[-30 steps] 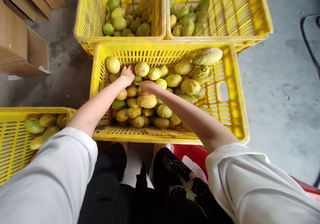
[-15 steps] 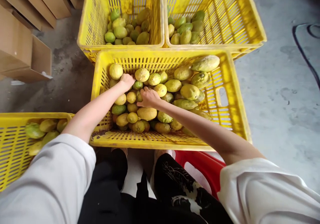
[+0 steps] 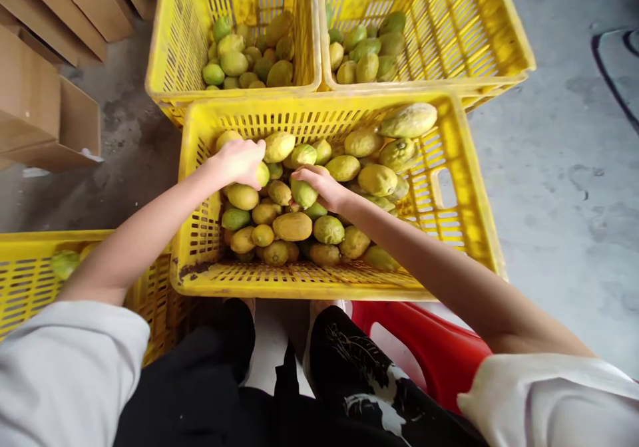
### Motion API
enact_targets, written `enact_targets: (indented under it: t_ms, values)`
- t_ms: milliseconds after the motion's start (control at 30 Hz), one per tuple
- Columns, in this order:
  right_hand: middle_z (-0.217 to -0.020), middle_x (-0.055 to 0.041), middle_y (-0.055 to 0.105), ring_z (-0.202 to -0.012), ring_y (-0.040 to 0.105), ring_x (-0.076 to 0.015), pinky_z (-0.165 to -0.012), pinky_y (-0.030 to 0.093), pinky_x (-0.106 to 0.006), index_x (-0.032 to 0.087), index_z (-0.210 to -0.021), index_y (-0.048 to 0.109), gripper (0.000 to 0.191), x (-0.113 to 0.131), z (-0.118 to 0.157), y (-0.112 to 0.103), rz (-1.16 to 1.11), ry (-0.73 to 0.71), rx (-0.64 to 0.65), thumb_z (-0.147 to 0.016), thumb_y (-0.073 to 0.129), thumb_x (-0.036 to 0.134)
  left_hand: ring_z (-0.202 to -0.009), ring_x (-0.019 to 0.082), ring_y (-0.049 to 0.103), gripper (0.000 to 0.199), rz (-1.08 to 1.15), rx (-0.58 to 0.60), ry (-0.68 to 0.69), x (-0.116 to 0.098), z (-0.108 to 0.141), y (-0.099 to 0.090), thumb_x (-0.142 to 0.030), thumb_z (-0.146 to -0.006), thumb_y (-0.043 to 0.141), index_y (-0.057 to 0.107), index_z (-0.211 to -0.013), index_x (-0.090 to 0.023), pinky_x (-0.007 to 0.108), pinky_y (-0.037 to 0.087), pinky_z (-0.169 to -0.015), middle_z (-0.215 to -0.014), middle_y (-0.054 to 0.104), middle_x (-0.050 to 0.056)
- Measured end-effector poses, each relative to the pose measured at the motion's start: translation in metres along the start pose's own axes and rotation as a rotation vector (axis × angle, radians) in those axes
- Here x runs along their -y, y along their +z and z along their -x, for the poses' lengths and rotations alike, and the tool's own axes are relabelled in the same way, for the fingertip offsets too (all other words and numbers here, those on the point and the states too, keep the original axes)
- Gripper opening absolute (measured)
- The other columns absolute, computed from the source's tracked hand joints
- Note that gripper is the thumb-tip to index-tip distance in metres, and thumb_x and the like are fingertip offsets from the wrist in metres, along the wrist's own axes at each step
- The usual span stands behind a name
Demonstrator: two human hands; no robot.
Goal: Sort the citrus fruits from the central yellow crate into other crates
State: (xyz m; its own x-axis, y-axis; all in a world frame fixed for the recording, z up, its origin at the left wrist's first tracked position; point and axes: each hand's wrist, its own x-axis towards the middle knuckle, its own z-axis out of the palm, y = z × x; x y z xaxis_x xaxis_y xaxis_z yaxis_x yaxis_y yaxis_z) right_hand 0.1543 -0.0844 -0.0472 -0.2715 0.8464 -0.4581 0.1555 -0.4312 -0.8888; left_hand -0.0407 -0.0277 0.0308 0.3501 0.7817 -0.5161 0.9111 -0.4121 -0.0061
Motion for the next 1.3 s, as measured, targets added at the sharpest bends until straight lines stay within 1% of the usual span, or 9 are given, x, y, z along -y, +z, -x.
enact_targets:
  t_ms: [133,267,400,633,767,867,1000,1167,1300]
  values:
    - [-0.082,-0.0054,0.065,-0.072,0.066,-0.0236,-0.070,0.060,-0.038,0.024,-0.095,0.047,0.016,0.011,0.009,-0.008,-0.367,0.146,0.008,-0.085,0.053,0.035,-0.120,0.035,0.067,0.067,0.662,-0.085,-0.026,0.019,0.015,0.005,-0.051,-0.064,0.090,0.063,-0.117,-0.020,0.045,0.055,-0.103,-0.127,0.069,0.012]
    - [-0.091,-0.0140,0.070,-0.091,0.069,-0.0334,-0.078,0.060,-0.050,0.020,-0.103,0.057,0.036,0.022,0.022,-0.017,-0.287,0.127,0.025,-0.091,0.030,0.041,-0.105,0.022,0.073,0.045,1.686,0.023,0.071,0.010,0.015,0.028,-0.044,-0.082,0.078,0.062,-0.117,-0.020,0.034,0.063,-0.091,-0.119,0.073,0.009]
    - [-0.098,-0.0140,0.072,-0.096,0.070,-0.0332,-0.083,0.061,-0.048,0.019,-0.109,0.061,0.036,0.023,0.035,-0.019,-0.275,0.059,0.062,-0.088,0.044,0.043,-0.088,0.020,0.075,0.031,2.133,0.074,-0.038,-0.011,0.021,0.037,-0.040,-0.087,0.074,0.065,-0.108,-0.018,0.028,0.066,-0.077,-0.098,0.075,0.007]
    - [-0.104,-0.0099,0.071,-0.087,0.070,-0.0245,-0.079,0.062,-0.038,0.022,-0.107,0.056,0.041,0.015,0.032,-0.008,-0.502,0.052,0.128,-0.078,0.073,0.046,-0.070,0.014,0.071,0.015,2.114,0.188,-0.129,-0.027,0.030,0.044,-0.029,-0.092,0.069,0.067,-0.097,-0.015,0.024,0.061,-0.066,-0.087,0.075,0.007]
    - [-0.102,-0.0106,0.071,-0.087,0.069,-0.0258,-0.077,0.061,-0.039,0.023,-0.107,0.054,0.036,0.011,0.030,-0.012,-0.450,0.050,0.103,-0.085,0.060,0.050,-0.068,0.015,0.070,0.028,2.091,0.177,-0.162,-0.028,0.025,0.044,-0.043,-0.091,0.069,0.067,-0.099,-0.016,0.026,0.059,-0.062,-0.087,0.074,0.007]
    - [-0.099,-0.0139,0.070,-0.096,0.069,-0.0315,-0.078,0.061,-0.046,0.020,-0.117,0.056,0.044,0.014,0.031,-0.022,-0.348,0.029,0.081,-0.093,0.037,0.052,-0.084,0.021,0.075,0.045,2.110,0.120,-0.195,-0.026,0.025,0.040,-0.055,-0.096,0.052,0.068,-0.109,-0.015,0.033,0.063,-0.073,-0.090,0.075,0.010]
    - [-0.093,-0.0142,0.067,-0.097,0.067,-0.0339,-0.079,0.060,-0.049,0.017,-0.120,0.057,0.054,0.018,0.032,-0.030,-0.280,0.017,0.080,-0.092,0.033,0.056,-0.103,0.025,0.076,0.050,2.053,0.063,-0.151,-0.023,0.029,0.036,-0.047,-0.102,0.035,0.064,-0.126,-0.015,0.037,0.064,-0.083,-0.105,0.078,0.012]
    - [-0.094,-0.0108,0.065,-0.096,0.064,-0.0292,-0.075,0.061,-0.040,0.022,-0.106,0.056,0.058,0.015,0.029,-0.028,-0.403,-0.060,0.045,-0.083,0.050,0.075,-0.089,0.020,0.077,0.056,1.945,0.001,-0.075,-0.025,0.029,0.038,-0.061,-0.101,0.039,0.065,-0.126,-0.018,0.021,0.055,-0.057,-0.107,0.077,0.011]
    - [-0.096,-0.0104,0.067,-0.087,0.063,-0.0254,-0.060,0.057,-0.030,0.024,-0.102,0.054,0.056,0.012,0.030,-0.026,-0.358,-0.083,0.058,-0.078,0.057,0.074,-0.078,0.016,0.075,0.062,1.944,0.042,-0.081,-0.029,0.029,0.039,-0.072,-0.096,0.045,0.067,-0.122,-0.020,0.018,0.050,-0.049,-0.100,0.077,0.010]
